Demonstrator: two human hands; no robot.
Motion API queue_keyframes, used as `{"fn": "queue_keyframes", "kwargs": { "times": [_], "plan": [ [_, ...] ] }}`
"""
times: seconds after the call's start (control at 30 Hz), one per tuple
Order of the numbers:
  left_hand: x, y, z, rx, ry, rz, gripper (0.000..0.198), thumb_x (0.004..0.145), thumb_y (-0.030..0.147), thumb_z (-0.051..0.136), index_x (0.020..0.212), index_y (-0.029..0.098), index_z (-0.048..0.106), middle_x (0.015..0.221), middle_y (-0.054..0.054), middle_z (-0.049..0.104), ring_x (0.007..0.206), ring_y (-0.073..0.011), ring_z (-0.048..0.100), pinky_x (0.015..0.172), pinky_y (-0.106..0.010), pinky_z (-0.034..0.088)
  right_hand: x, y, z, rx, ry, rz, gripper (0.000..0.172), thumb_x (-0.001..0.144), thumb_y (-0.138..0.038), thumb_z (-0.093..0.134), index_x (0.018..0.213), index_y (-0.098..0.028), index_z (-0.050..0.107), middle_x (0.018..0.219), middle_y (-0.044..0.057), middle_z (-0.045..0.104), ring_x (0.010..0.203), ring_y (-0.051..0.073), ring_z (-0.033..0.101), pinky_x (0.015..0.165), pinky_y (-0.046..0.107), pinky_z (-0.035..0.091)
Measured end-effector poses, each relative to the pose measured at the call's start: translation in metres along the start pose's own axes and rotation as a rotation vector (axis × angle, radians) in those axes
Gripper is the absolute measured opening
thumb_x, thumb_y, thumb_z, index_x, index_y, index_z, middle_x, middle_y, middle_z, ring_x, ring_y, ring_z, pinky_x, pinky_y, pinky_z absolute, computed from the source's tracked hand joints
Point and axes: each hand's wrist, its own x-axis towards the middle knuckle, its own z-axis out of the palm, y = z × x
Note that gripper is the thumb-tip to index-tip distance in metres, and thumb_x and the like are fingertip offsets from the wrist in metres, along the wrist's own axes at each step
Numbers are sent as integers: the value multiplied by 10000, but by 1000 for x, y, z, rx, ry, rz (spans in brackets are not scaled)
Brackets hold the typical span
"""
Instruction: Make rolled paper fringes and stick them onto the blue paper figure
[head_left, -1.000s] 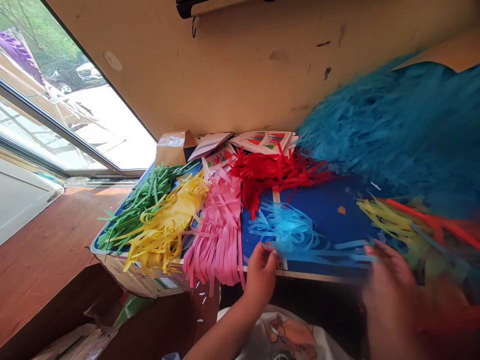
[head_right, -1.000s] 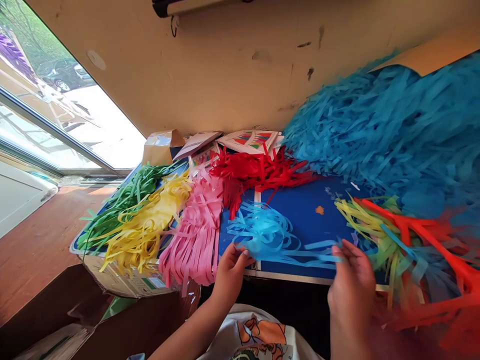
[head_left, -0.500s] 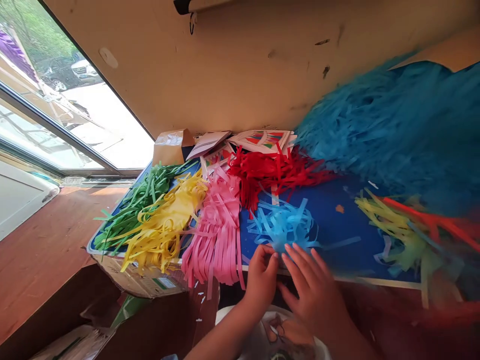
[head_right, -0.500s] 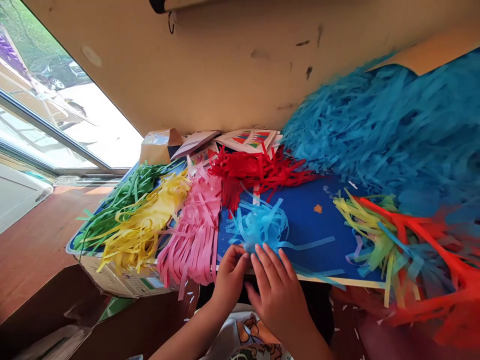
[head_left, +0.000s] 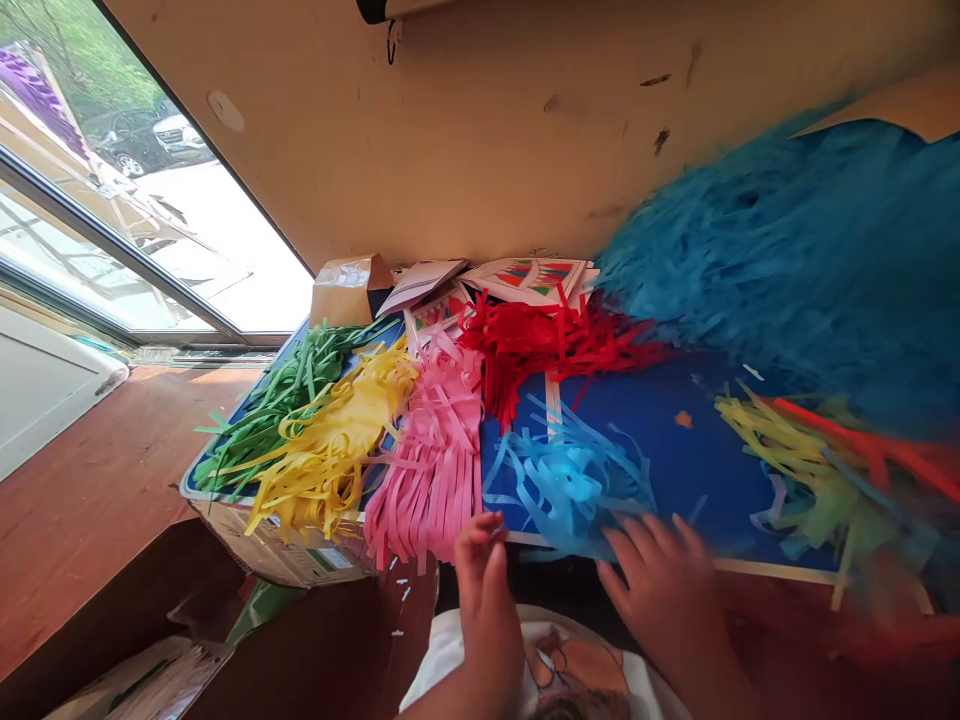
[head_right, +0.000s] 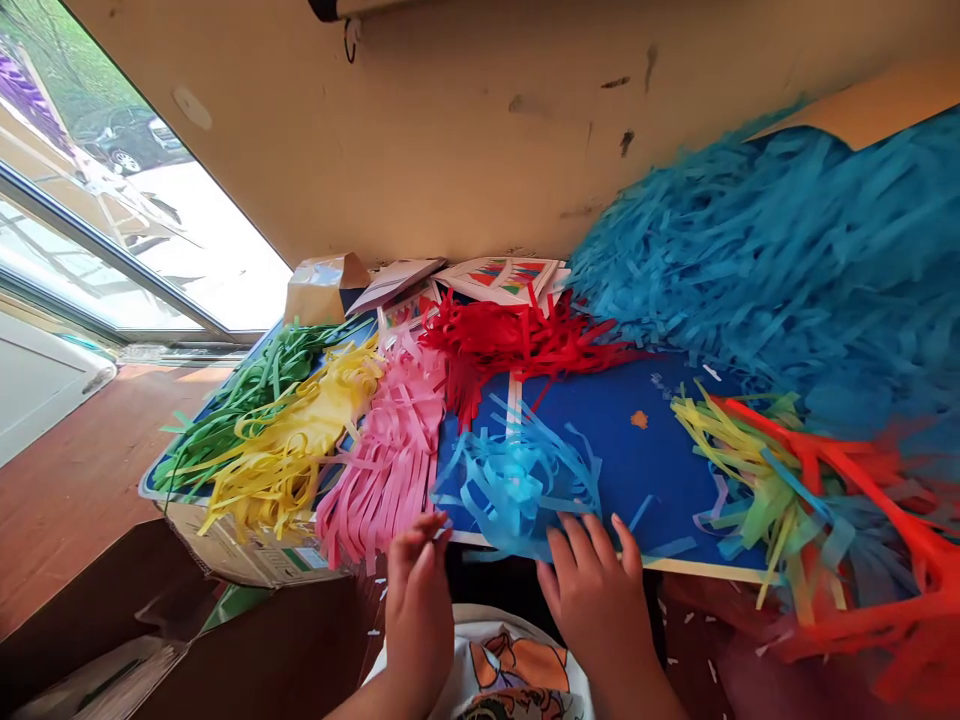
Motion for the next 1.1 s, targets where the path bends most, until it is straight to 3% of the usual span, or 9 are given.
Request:
{"fn": "queue_keyframes", "kwargs": {
  "times": [0.03,0.1,0.17,0.33,0.47,0.73,0.83,1.0,1.1],
  "plan": [
    [-5,-1,-2,122,-102,244,166,872,375,387,872,237,480,940,-72,617,942,-187,599,836,-367,479,-2,3,2,-3,-4,3,167,783,-323,513,858,-226,627,910,44,667,881,219,555,915,444,277],
    [-11,0,1,291,-575,712,158,860,377,420,862,256,521,863,-46,650,883,-178,613,835,-339,473,-6,7,7,-9,-1,5,195,784,-323,502,909,-240,627,938,43,666,878,217,551,917,446,270],
    [-9,5,12,437,-810,871,191,847,351,440,958,241,551,895,-55,669,944,-194,599,898,-354,436,-9,9,10,-21,3,1,237,787,-301,485,979,-254,618,967,39,665,863,219,550,913,456,264],
    [23,19,40,728,-765,748,354,823,404,488,1067,154,547,1062,-113,629,1025,-237,552,895,-386,429,-12,7,6,-38,-8,26,238,771,-321,505,965,-256,628,968,35,669,872,252,549,955,521,198],
    [50,25,34,1016,-703,690,334,812,396,553,1059,171,560,1104,-110,610,1134,-287,485,973,-484,353,-10,2,0,-71,15,79,250,770,-349,528,979,-258,631,1042,31,655,1027,288,521,988,568,128],
    [85,27,-5,1357,-120,507,270,823,365,534,983,155,593,1093,-165,599,1101,-355,487,901,-536,370,-13,2,-2,-80,33,128,251,773,-366,527,963,-242,634,1047,25,656,1043,287,524,991,578,128],
    [72,28,3,1227,-74,592,340,827,355,517,1075,125,555,1156,-195,560,1129,-356,469,897,-518,380,-11,1,-5,-41,15,171,242,798,-339,489,960,-225,629,1053,24,656,1047,287,523,987,572,151],
    [40,22,31,888,-798,1007,337,838,336,496,1137,186,531,1184,-92,588,1082,-221,533,937,-363,393,-14,2,-6,6,-24,206,232,822,-328,467,964,-226,621,1076,21,649,1058,282,522,987,572,157],
    [42,13,23,902,-1008,1045,331,832,329,530,1136,198,537,1212,-55,584,1100,-207,529,927,-340,404,-20,8,-4,8,-13,213,245,827,-316,459,1001,-231,609,1067,16,653,1046,273,529,989,572,149]
  ]
}}
